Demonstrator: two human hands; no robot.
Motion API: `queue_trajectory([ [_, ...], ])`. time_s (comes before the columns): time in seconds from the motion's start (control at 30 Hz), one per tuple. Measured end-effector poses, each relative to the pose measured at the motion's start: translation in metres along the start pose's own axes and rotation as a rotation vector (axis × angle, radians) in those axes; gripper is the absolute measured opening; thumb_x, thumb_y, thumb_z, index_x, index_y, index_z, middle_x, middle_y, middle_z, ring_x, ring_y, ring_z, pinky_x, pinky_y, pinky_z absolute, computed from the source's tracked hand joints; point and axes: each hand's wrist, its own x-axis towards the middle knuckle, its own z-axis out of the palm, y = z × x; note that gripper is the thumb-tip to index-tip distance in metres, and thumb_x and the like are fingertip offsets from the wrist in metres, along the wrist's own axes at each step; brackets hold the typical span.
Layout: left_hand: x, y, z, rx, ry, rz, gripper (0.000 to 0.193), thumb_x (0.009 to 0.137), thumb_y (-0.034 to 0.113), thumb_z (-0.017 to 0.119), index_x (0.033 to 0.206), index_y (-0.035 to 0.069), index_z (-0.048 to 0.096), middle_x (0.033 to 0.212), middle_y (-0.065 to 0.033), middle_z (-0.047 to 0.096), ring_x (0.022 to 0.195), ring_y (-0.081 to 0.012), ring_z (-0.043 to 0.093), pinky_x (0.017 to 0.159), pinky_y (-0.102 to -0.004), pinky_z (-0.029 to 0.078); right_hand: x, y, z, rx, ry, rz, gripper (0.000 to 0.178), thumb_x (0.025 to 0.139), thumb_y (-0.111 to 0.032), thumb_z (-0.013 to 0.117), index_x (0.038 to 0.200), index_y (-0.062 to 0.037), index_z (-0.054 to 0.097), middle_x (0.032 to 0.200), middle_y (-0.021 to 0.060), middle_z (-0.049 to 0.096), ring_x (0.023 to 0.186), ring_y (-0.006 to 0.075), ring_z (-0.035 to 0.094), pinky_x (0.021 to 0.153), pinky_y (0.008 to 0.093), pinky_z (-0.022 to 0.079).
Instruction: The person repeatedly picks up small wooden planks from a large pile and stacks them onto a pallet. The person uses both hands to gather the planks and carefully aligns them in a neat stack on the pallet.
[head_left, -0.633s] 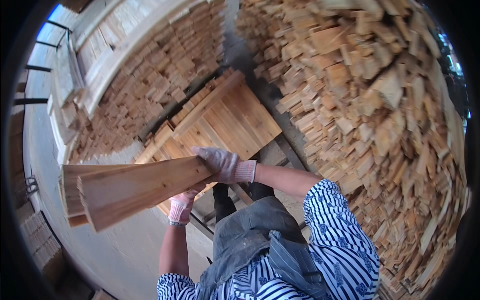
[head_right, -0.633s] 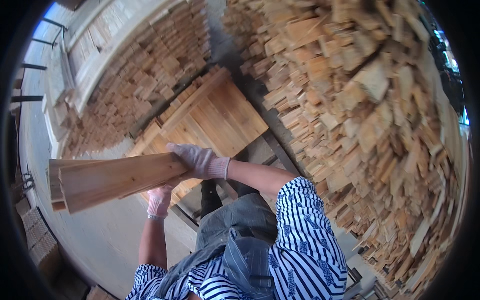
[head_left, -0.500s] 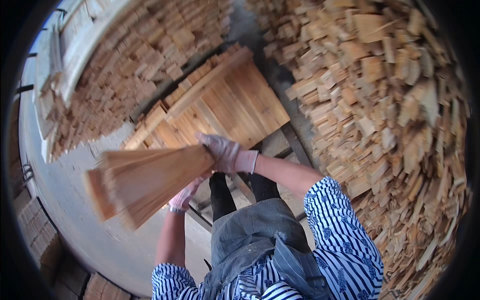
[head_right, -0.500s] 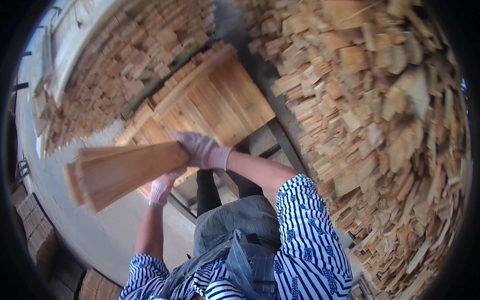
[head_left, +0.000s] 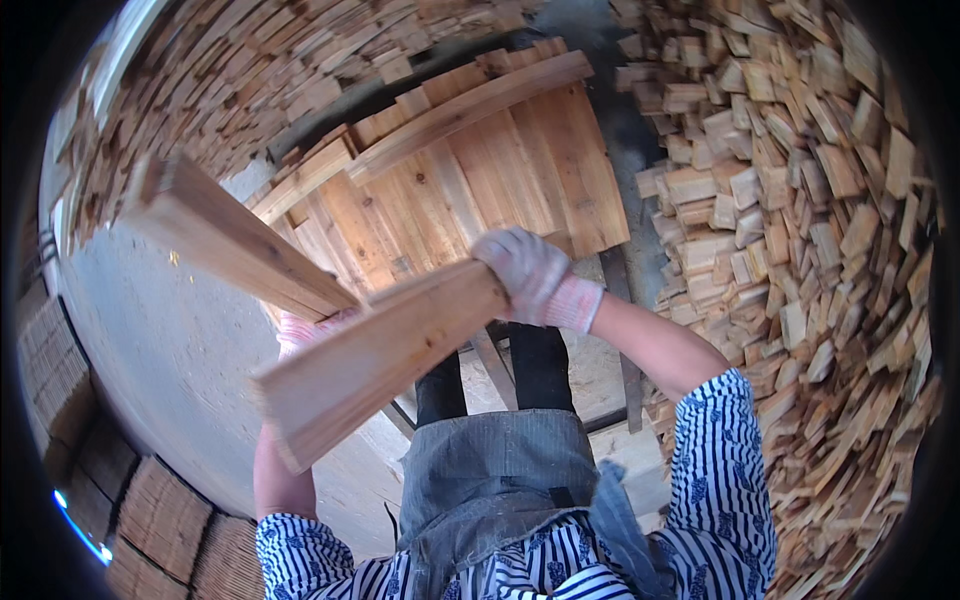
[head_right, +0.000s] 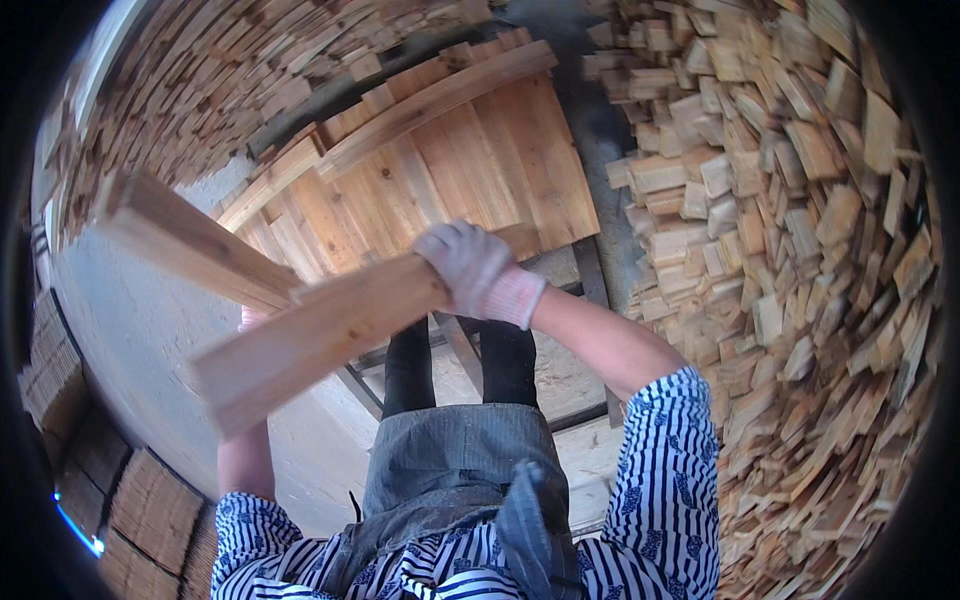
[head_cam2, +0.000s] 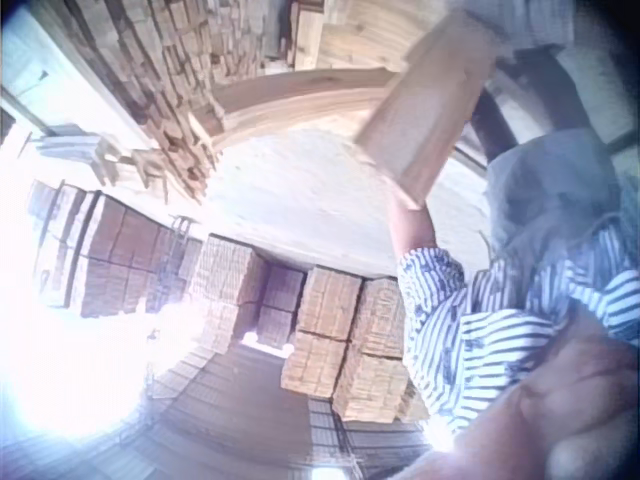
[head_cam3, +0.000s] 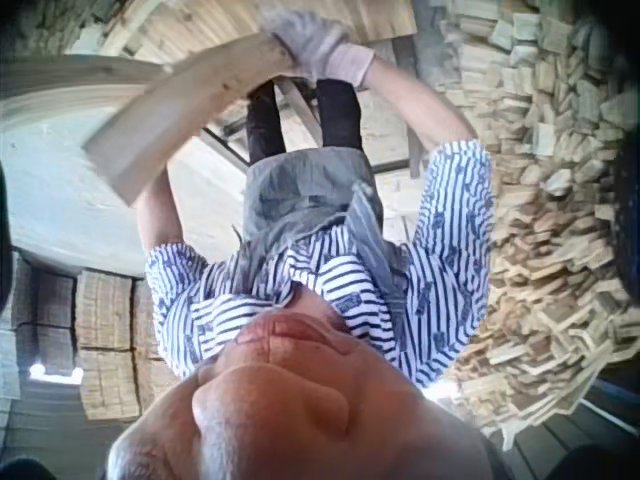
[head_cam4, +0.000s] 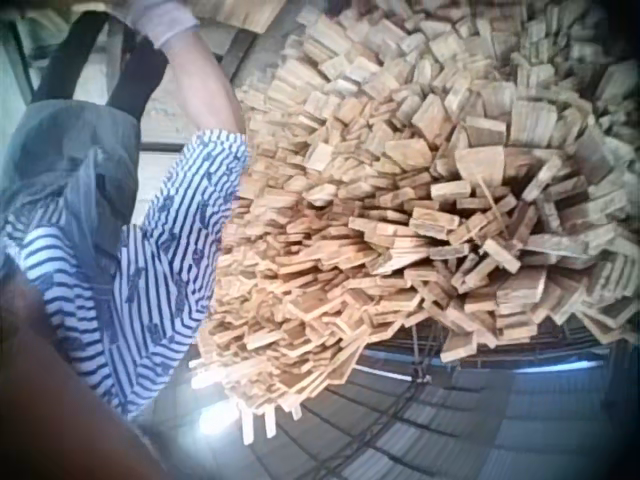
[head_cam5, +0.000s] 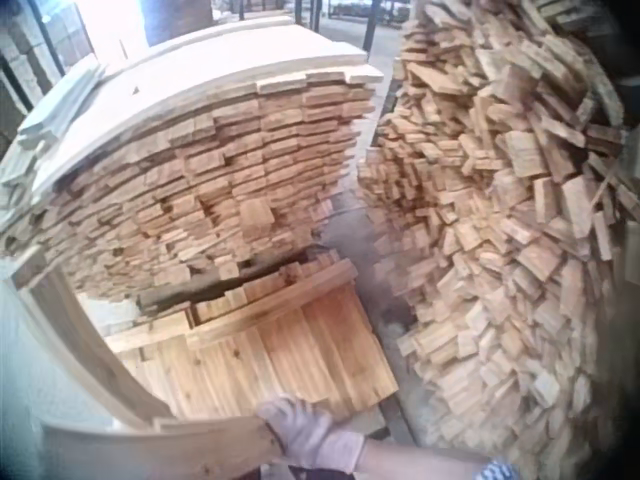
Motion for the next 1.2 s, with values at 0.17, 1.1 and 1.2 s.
queue_trajectory([
  [0.17,0.006,-0.06,-0.015,0.521,0.177,-0.161,0.079,0.063,0.015,0.092,0.127,0.003,0.047,0.115,-0.0127,0.061,0.102,-0.0275,0.063,0.087,-0.0417,0.056,-0.021,0.039,0.051,-0.341,-0.24,0.009,0.067,0.065,-0.035,0.081,0.124,-0.0159,0.056,0.117,0.0075,0.057,0.11,0.0247,0.055,0.093,0.0399,0.046],
  [1.1,0.079,-0.245,0.046,1.287,0.002,-0.059,0.038,0.085,0.017,0.063,0.123,0.014,0.058,0.126,-0.0126,0.056,0.12,-0.0298,0.054,0.101,-0.0442,0.042,-0.002,0.126,0.209,-0.469,-0.203,-0.055,0.06,0.069,-0.016,0.07,0.127,-0.0147,0.055,0.121,0.0076,0.052,0.115,0.0301,0.05,0.104,0.0477,0.04],
  [1.2,0.077,-0.244,0.05,1.298,0.035,-0.024,0.039,0.084,0.017,0.063,0.123,0.014,0.057,0.125,-0.0128,0.056,0.118,-0.0298,0.055,0.101,-0.0441,0.042,0.002,0.122,0.209,-0.474,-0.269,0.007,0.072,0.063,-0.016,0.075,0.131,-0.0158,0.053,0.124,0.0065,0.051,0.119,0.0298,0.048,0.106,0.0477,0.039],
])
